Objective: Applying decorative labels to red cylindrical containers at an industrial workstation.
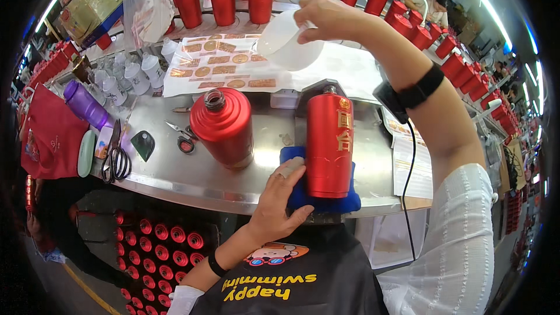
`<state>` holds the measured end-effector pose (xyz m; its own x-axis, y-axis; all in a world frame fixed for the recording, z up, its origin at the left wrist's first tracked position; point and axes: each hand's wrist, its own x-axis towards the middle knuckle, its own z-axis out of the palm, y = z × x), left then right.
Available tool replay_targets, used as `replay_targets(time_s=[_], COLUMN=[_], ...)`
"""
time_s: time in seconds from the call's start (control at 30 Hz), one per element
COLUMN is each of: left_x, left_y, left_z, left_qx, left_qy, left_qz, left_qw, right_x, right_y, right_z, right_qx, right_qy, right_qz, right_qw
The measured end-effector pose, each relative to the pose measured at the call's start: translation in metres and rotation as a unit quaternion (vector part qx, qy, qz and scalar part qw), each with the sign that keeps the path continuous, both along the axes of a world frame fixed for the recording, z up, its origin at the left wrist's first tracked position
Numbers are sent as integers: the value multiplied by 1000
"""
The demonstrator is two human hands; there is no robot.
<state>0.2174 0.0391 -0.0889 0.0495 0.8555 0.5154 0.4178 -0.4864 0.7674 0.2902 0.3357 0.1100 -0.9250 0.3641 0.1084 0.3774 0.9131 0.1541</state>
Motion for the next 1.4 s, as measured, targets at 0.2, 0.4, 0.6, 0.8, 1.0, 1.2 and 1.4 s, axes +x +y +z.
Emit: replay_targets(time_s=[0.2, 0.4, 0.6, 0.8, 1.0, 1.2, 1.4], left_x=[-2, -3, -4, -2, 3, 3, 6], left_y=[0, 0, -1, -2, -1, -1, -2], left_z=[-3, -3, -6, -4, 2, -2, -4], left_qx=[14, 28, -1, -6, -14, -14, -51], left_qy=[-6, -11, -8, -2, 30, 25, 20], left_qz=[-4, -16, -17, -23, -1, 13, 11], left_qw=[1000, 999, 1000, 1000, 999, 1000, 998], right_x=[-43, -47, -34, -28, -30, -5, 133], right_y=[-19, -10, 1, -3, -1, -1, 35], right_z=[3, 1, -1, 1, -6, -6, -4], right_qx=[36, 70, 114, 182, 211, 113, -22], right_qy=[-74, -62, -49, -81, -96, 24, 175], right_qz=[-50, -84, -90, -69, -59, -93, -189], right_qw=[995, 992, 988, 978, 971, 989, 966])
